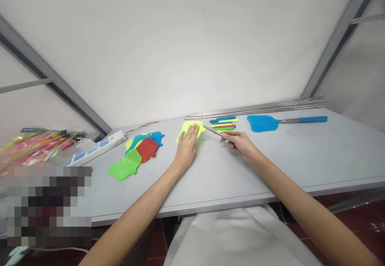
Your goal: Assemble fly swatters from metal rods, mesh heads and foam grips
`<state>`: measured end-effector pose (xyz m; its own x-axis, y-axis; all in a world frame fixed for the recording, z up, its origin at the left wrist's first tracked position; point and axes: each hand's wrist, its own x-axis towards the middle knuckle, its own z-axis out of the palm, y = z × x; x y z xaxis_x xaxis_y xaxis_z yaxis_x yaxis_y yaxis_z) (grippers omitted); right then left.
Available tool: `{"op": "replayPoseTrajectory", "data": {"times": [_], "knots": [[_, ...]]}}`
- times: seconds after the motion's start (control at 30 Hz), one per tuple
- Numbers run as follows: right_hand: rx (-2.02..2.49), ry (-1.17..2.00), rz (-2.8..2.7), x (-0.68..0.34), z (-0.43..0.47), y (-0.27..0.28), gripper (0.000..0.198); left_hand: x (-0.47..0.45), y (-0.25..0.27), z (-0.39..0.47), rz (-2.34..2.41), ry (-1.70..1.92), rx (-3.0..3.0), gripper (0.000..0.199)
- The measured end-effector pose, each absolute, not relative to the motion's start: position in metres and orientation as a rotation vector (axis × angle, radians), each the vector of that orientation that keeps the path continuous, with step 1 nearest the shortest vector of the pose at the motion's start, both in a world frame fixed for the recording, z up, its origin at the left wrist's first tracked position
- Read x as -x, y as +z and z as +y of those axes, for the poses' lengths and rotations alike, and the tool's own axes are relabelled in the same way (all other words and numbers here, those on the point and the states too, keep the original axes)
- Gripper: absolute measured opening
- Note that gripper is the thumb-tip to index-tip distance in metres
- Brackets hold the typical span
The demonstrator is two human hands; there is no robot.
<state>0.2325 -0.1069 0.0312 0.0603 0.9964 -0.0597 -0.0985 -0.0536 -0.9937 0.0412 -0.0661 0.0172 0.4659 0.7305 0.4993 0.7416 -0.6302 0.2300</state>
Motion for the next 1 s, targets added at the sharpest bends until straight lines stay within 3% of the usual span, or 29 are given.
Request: {"op": "replayPoseTrajectory", "data": {"times": [0.43, 1.0], "knots": [[1.108, 1.287, -1.117, -0.230, -0.112, 0.035, 0.025, -0.011, 0.009, -0.045, -1.462, -1.184, 2.541, 0.067], [1.137, 1.248, -1.196, -0.231, -0.108, 0.030, 0.027, -0.013, 0.012, -0.050, -1.443, -1.047, 2.528, 0.067]]}}
